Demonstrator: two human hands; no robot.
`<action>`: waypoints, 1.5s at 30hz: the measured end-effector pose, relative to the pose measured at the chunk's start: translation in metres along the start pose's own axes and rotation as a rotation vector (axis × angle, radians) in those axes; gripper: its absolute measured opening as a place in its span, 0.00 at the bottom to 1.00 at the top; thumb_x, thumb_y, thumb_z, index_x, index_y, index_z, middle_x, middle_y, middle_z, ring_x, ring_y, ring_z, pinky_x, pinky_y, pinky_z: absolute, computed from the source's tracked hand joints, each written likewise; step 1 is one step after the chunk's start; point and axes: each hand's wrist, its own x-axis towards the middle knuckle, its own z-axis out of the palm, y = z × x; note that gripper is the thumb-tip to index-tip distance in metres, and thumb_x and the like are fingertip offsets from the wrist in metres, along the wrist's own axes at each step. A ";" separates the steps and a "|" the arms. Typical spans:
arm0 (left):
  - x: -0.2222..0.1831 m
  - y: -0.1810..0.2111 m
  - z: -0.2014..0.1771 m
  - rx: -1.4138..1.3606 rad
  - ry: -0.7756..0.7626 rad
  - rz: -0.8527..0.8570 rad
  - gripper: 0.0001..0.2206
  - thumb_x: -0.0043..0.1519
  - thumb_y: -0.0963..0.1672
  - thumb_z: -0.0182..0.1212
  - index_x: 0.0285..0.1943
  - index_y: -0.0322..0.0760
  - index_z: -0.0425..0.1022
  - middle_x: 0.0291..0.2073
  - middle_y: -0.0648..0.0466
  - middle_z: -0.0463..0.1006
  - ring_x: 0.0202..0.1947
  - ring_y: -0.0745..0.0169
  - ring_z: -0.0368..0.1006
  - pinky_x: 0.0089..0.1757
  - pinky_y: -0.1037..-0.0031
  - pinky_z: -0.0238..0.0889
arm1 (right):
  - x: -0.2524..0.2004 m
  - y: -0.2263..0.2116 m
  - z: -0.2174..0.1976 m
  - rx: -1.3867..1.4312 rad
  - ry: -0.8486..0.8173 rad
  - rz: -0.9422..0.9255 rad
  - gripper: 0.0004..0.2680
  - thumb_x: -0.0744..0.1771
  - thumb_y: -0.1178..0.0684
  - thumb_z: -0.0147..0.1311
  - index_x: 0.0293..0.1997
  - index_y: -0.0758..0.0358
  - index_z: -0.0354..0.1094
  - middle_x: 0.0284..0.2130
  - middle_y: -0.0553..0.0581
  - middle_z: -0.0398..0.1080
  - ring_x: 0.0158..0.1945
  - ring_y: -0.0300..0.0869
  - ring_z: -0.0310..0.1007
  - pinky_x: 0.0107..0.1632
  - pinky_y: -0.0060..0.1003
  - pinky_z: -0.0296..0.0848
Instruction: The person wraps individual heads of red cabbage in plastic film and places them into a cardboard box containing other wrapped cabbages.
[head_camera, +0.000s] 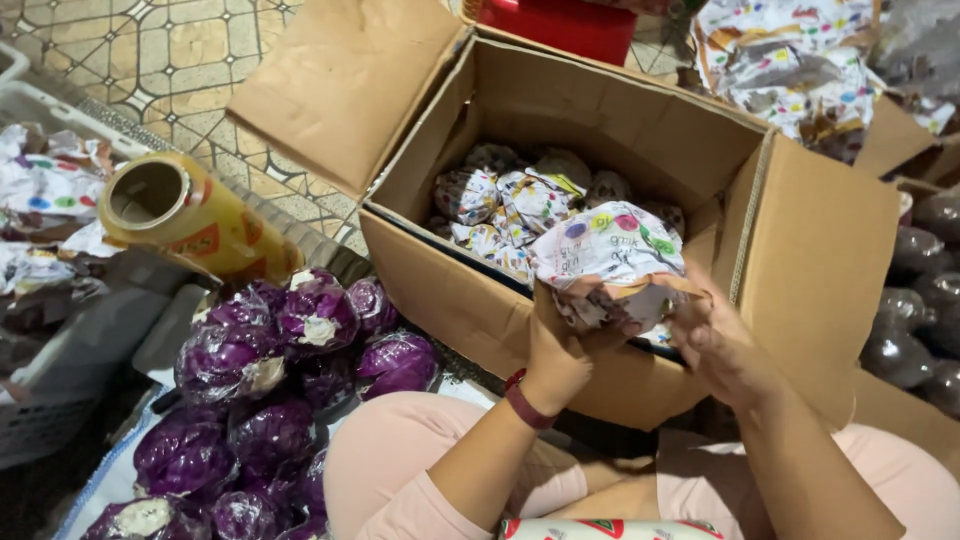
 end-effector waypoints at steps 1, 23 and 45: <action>0.001 0.004 0.001 0.002 0.021 -0.018 0.43 0.36 0.40 0.84 0.62 0.30 0.62 0.38 0.47 0.82 0.37 0.61 0.78 0.42 0.69 0.73 | -0.002 -0.009 0.003 -0.155 0.058 -0.097 0.41 0.53 0.36 0.63 0.74 0.58 0.52 0.63 0.61 0.56 0.63 0.53 0.59 0.67 0.51 0.59; -0.012 -0.007 0.005 -0.205 -0.328 -0.371 0.57 0.34 0.44 0.86 0.73 0.38 0.49 0.58 0.36 0.69 0.60 0.39 0.68 0.57 0.55 0.69 | 0.034 -0.052 -0.056 -0.121 0.496 -0.383 0.06 0.72 0.50 0.57 0.42 0.60 0.69 0.39 0.53 0.74 0.41 0.31 0.73 0.50 0.25 0.73; 0.005 0.011 0.006 0.046 0.164 -0.105 0.59 0.32 0.32 0.80 0.74 0.48 0.44 0.58 0.44 0.71 0.58 0.40 0.71 0.54 0.59 0.73 | 0.018 0.014 -0.021 -0.146 0.147 -0.008 0.20 0.65 0.59 0.60 0.65 0.64 0.61 0.50 0.58 0.70 0.53 0.43 0.72 0.58 0.39 0.72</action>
